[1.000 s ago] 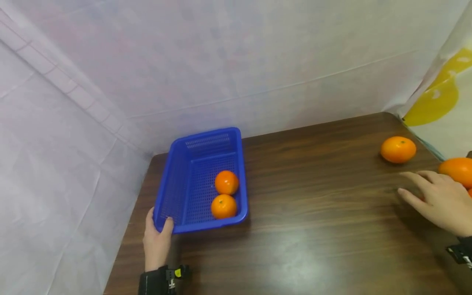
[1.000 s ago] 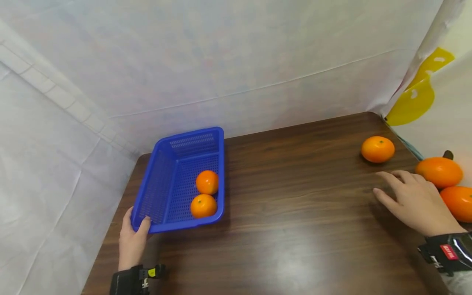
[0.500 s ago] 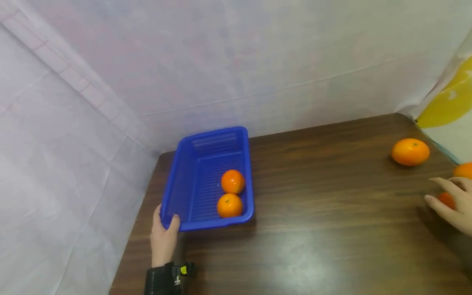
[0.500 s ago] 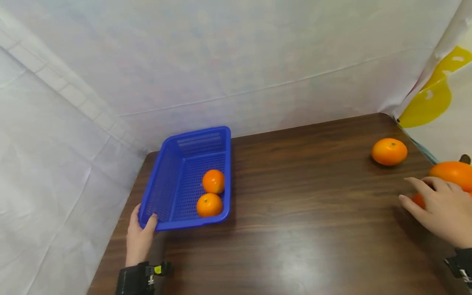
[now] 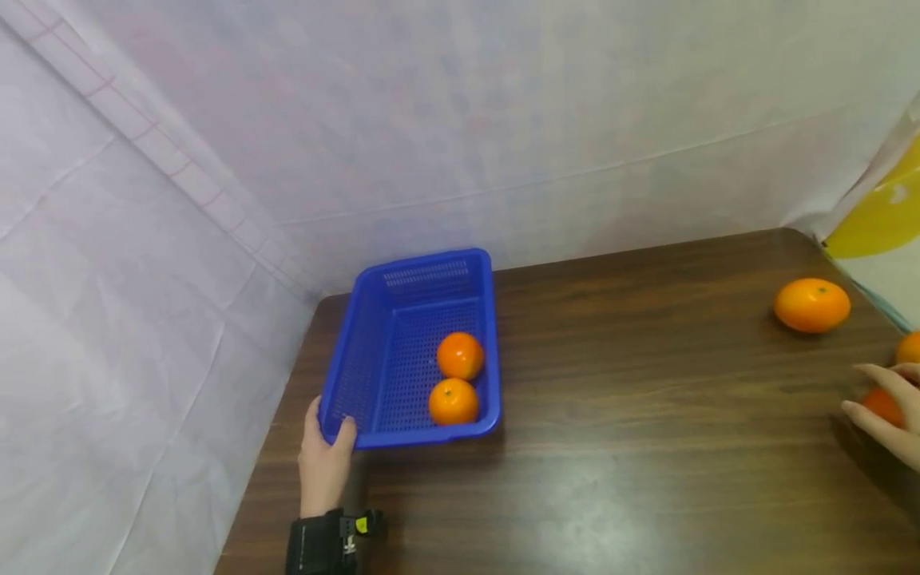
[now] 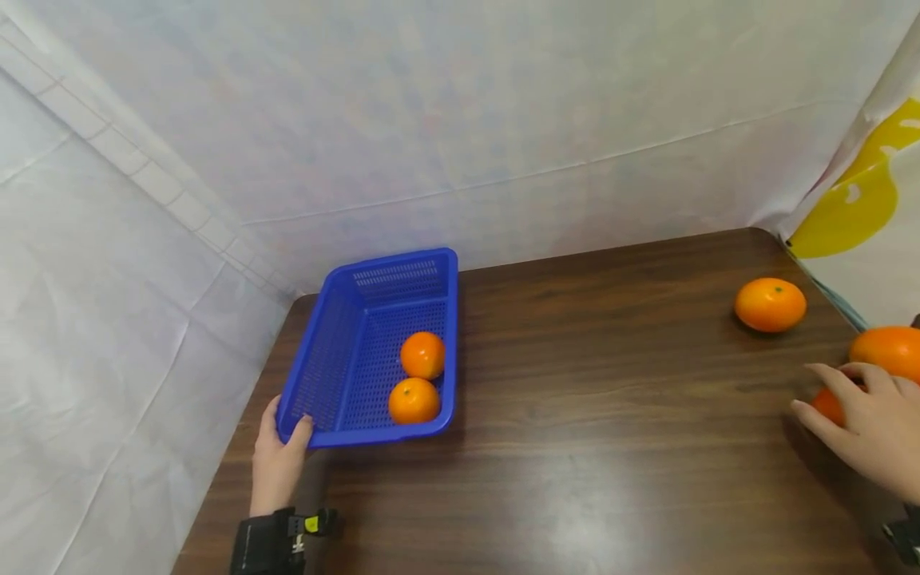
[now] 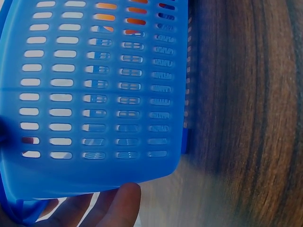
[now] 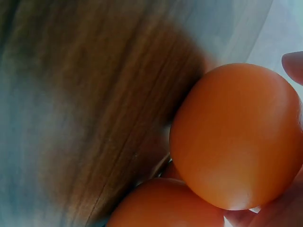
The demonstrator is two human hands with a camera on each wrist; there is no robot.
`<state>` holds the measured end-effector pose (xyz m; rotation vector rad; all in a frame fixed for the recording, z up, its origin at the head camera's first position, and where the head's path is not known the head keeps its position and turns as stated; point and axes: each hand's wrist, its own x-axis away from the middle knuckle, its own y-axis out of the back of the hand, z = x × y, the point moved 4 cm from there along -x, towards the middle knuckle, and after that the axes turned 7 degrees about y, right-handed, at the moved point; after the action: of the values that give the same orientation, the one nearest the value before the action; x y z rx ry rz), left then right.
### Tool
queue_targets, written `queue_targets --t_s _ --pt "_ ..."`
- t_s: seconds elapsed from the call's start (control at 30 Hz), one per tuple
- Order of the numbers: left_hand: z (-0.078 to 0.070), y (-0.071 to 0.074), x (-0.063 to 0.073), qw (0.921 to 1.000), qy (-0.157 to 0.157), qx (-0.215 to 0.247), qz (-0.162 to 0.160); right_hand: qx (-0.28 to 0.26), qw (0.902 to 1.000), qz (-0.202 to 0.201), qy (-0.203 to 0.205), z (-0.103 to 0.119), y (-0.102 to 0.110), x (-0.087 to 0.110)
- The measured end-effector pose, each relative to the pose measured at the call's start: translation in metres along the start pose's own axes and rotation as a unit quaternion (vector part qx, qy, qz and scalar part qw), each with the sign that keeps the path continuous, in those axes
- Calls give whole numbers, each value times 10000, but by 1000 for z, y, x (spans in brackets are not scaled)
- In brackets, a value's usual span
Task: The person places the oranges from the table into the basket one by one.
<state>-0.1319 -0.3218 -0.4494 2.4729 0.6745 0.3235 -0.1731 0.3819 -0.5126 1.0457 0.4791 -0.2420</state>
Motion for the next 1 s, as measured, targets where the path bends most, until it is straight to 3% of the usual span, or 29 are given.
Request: queue_targets --t_s 0.33,0.53,1.0 --pt "3 0 -1 10000 -72 32 41 -41 9996 -210 175 -6 -8 5" --pt "2 -2 -3 9999 -53 82 55 268 9984 -279 424 -19 -12 6" --pt "2 -2 -2 9999 14 82 92 379 9976 -372 449 -30 -19 9"
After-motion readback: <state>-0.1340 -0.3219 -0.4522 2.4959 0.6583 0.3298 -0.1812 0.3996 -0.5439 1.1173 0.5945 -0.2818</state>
